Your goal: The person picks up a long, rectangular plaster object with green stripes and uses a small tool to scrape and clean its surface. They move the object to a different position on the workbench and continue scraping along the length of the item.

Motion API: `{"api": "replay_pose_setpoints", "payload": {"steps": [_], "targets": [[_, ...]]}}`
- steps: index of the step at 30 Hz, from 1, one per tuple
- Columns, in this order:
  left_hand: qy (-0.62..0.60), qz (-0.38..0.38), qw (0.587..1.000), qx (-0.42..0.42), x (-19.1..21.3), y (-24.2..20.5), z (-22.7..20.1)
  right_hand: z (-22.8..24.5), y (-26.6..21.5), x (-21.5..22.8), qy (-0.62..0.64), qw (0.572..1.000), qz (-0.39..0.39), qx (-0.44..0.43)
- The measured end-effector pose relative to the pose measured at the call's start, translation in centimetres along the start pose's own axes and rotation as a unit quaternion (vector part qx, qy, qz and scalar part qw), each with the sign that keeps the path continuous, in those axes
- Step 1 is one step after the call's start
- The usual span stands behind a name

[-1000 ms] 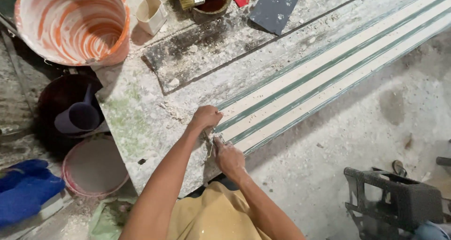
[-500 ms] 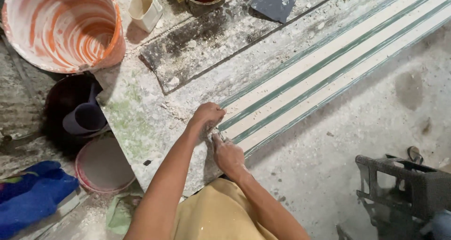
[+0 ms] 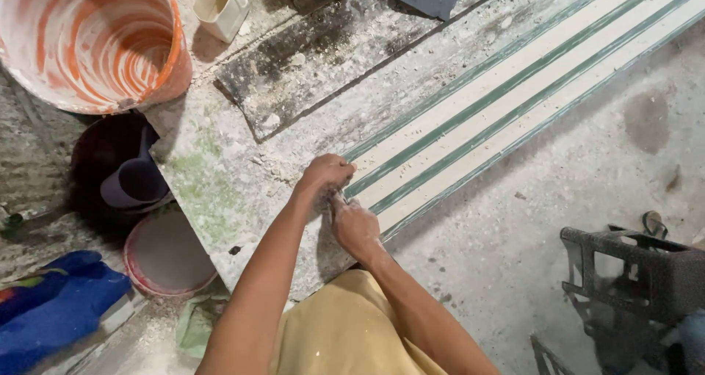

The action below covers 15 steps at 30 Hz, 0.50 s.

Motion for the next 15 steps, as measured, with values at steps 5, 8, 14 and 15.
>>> {"api": "replay_pose_setpoints", "payload": {"steps": [5, 8, 14, 15], "targets": [[0.028, 0.007, 0.999, 0.015, 0.3, 1.7, 0.0, 0.1, -2.2, 2.9, -0.011, 1.0, 0.005, 0.0], [0.047, 0.031, 0.998, 0.035, 0.0, 0.9, 0.0, 0.3, -2.8, 2.0, 0.005, 0.999, 0.043, -0.027], [0.017, 0.006, 1.0, 0.024, -0.1, 0.9, 0.1, 0.2, -2.6, 2.8, 0.06, 0.997, 0.026, -0.042], [0.032, 0.012, 0.999, 0.023, 0.3, 1.1, -0.3, 0.0, -2.6, 2.9, 0.051, 0.997, 0.03, -0.046]]}}
Point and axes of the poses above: each hand's wrist, its own y-axis towards the middle knuckle, its own x-axis out of the back of the hand, z = x × y, the point moved 1 cm from there along y, towards the middle knuckle, and after that the axes turned 12 degrees about -y, right-handed, at the moved point
